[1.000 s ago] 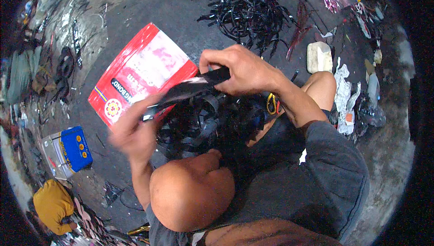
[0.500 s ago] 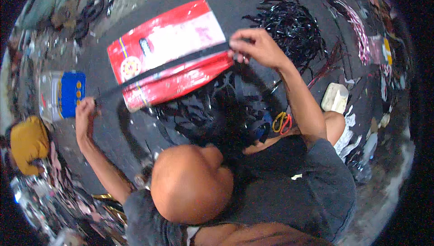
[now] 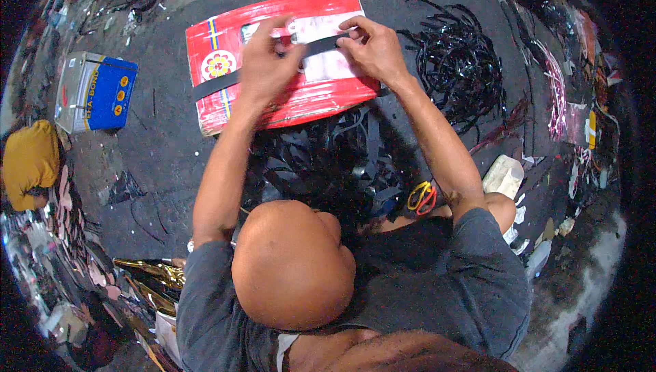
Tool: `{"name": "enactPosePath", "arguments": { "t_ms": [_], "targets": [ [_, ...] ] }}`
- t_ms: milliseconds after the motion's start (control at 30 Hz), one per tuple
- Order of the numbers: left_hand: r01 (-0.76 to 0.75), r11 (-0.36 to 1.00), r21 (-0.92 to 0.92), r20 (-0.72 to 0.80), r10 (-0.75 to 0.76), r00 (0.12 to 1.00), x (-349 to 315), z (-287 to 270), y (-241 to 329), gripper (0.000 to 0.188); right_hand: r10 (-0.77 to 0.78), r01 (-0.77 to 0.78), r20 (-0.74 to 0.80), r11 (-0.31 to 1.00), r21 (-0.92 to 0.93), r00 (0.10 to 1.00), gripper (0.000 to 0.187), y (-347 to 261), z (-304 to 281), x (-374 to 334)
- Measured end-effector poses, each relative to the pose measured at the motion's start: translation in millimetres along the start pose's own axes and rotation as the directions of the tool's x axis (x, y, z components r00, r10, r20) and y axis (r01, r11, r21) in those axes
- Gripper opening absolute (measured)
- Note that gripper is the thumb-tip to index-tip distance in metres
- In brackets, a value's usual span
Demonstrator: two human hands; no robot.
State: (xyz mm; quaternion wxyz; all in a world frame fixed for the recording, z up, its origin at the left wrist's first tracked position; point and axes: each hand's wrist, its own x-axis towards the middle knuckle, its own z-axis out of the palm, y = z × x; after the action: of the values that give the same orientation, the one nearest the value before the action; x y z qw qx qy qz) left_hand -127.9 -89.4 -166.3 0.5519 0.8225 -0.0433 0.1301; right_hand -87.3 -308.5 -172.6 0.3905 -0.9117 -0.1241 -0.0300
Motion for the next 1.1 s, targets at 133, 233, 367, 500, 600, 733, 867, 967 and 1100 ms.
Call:
{"name": "enactPosePath", "arguments": {
  "t_ms": [133, 233, 367, 500, 600, 733, 867, 967, 1100],
  "targets": [
    [-0.057, 0.996, 0.073, 0.107, 0.049, 0.993, 0.0, 62.0, -15.0, 0.038, -0.026, 0.027, -0.003, 0.990, 0.136, 1.000, 0.029, 2.7, -6.1, -4.8],
    [-0.132, 0.989, 0.072, 0.061, 0.128, 0.990, 0.2, 75.1, -21.0, 0.027, -0.124, 0.119, -0.068, 0.990, -0.082, 0.990, 0.027, 8.0, -6.3, -10.2],
    [-0.212, 0.971, 0.112, 0.051, 0.208, 0.977, 4.2, 79.7, -16.7, 0.021, -0.236, 0.217, -0.081, 0.956, -0.197, 0.968, 0.023, 16.0, -6.1, -8.6],
    [-0.195, 0.968, 0.158, 0.037, 0.192, 0.981, 5.2, 80.6, -19.6, 0.020, -0.308, 0.289, -0.031, 0.917, -0.274, 0.951, 0.020, 14.2, -11.5, -3.7],
    [-0.198, 0.969, 0.151, 0.023, 0.197, 0.980, 7.8, 81.8, -22.7, 0.017, -0.306, 0.299, 0.007, 0.926, -0.232, 0.952, 0.020, 18.3, -16.0, -1.8],
    [-0.192, 0.970, 0.150, 0.013, 0.192, 0.981, 6.0, 83.1, -23.4, 0.017, -0.339, 0.338, 0.036, 0.917, -0.212, 0.940, 0.021, 25.2, -23.0, -0.8],
    [-0.226, 0.956, 0.186, 0.005, 0.229, 0.973, 3.7, 83.4, -26.5, 0.016, -0.397, 0.401, 0.060, 0.902, -0.160, 0.916, 0.021, 31.5, -25.9, 0.2],
    [-0.243, 0.948, 0.204, 0.013, 0.245, 0.969, 7.3, 82.6, -28.1, 0.017, -0.449, 0.452, 0.049, 0.885, -0.113, 0.892, 0.021, 41.8, -24.8, 4.5],
    [-0.155, 0.981, 0.120, 0.020, 0.153, 0.988, 6.1, 81.5, -27.2, 0.014, -0.423, 0.422, -0.021, 0.905, -0.053, 0.906, 0.022, 49.7, -21.4, 3.6]
  ]
}}
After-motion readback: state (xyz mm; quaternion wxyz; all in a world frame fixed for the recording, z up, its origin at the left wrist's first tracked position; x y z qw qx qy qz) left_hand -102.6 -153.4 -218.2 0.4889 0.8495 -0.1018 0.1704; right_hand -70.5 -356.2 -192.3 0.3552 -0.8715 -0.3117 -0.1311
